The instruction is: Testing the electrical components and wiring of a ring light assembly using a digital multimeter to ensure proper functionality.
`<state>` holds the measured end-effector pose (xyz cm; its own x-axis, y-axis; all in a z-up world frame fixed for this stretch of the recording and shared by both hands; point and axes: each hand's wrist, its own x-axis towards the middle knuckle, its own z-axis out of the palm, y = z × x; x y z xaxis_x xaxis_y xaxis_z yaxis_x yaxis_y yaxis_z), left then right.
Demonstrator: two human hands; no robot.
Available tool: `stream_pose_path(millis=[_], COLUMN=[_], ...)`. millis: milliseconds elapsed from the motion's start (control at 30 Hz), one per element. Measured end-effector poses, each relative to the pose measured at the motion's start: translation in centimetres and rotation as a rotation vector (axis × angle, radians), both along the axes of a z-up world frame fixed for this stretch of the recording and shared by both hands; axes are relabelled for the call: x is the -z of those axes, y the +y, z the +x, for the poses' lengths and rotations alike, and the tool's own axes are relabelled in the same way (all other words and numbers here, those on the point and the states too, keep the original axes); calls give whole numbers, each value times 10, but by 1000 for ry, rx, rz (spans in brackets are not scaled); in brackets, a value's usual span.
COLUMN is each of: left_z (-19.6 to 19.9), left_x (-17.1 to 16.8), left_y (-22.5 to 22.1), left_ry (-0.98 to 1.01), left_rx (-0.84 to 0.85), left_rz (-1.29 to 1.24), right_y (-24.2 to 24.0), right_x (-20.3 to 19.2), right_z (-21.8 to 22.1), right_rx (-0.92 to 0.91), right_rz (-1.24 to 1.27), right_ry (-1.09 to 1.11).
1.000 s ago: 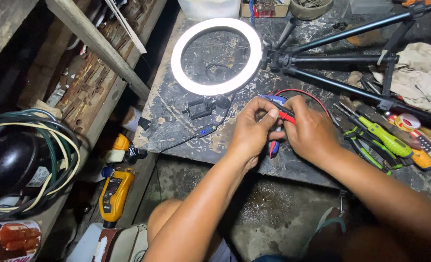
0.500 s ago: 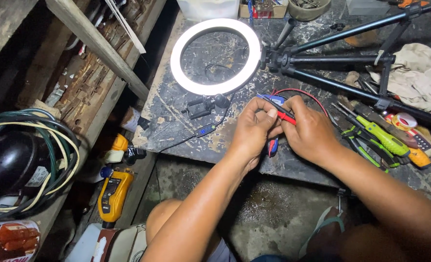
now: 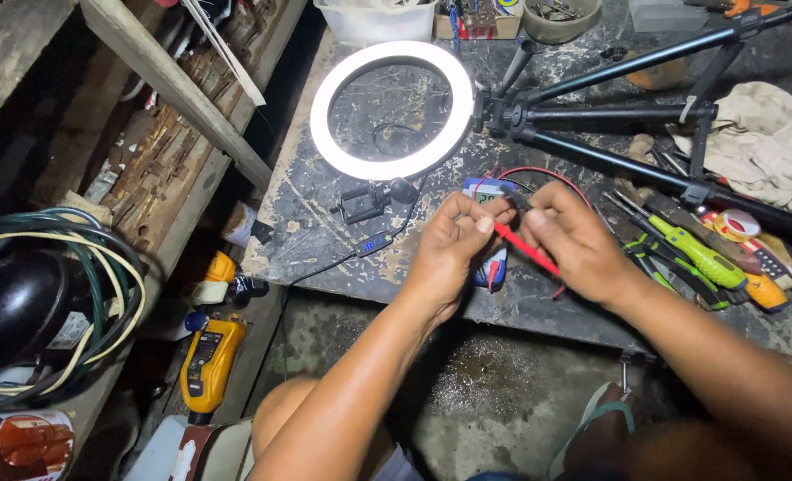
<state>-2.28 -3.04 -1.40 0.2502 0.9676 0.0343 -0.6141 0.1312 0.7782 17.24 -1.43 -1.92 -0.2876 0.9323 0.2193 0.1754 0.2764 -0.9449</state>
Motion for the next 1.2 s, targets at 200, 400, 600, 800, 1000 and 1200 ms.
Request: stream_pose_path(millis=[200,400,600,800,1000,1200], left_z=[-24,-23,-13,-15,-12,7], left_x=[-10,0,2,4,9,4], left_y=[-15,-17,-24,-28,-19,-9], left_ry=[-102,-144,-15,146,274,421], left_rx=[102,126,166,188,169,175], left_rz=[51,58,151,273,266,222], right_y=[-12,-22,-19,-22,-18,-12], right_x=[-34,-36,-30,-30,-33,-45], right_z=[13,0,-15,-7,7,27], right_rx=[102,195,206,173,131,75], right_rz=[102,203,337,393,310,149], right_ry=[-145,-353,-368,-447,-345,-582])
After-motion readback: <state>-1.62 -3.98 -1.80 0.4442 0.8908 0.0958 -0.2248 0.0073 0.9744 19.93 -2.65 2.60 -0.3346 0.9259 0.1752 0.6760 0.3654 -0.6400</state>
